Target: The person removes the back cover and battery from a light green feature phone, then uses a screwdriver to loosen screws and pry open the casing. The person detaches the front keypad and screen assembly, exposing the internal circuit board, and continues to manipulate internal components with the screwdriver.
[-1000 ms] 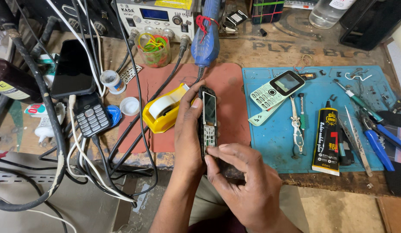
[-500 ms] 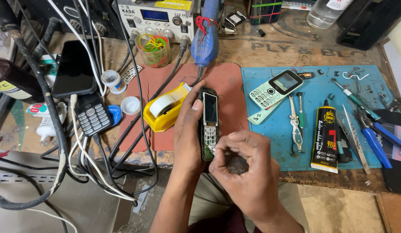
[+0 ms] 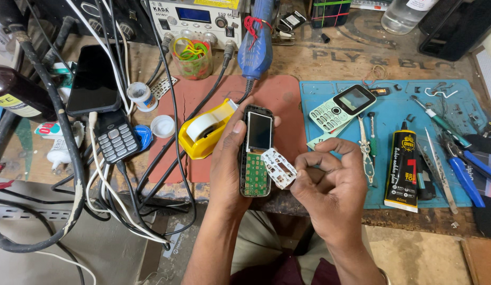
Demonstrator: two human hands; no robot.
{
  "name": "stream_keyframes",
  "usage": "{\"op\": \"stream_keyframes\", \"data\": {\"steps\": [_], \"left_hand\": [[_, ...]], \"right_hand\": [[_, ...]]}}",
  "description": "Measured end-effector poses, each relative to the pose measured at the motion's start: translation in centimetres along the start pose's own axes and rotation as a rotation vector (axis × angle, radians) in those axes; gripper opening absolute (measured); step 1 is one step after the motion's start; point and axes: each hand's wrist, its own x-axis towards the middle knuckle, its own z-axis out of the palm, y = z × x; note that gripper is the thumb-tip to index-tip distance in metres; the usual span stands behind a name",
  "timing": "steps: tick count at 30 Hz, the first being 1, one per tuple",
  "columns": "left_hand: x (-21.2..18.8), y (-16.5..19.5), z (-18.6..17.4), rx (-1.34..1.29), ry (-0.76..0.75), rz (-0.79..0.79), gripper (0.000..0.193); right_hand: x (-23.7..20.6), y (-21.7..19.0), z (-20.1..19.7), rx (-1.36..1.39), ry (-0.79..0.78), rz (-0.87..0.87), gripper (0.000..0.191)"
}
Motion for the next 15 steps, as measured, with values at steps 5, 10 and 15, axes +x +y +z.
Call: {"op": "stream_keyframes", "data": {"steps": [5,10,15], "left_hand": [[-0.1,0.1,0.1,0.017,0.003,0.003,0.065],[-0.1,0.0,0.2,0.018,0.007,0.001,0.065],[-0.2,0.0,0.3,0.091,0.028,0.026,0.064]], "right_hand": [[-0.2,0.0,-0.3,0.021,0.016,-0.01,0.05],[-0.4,-0.4,-0.2,-0.029,0.052,0.01,0.05],[-0.6,-1.0,-0.1,-0.016,-0.021,-0.088,0.048]]}}
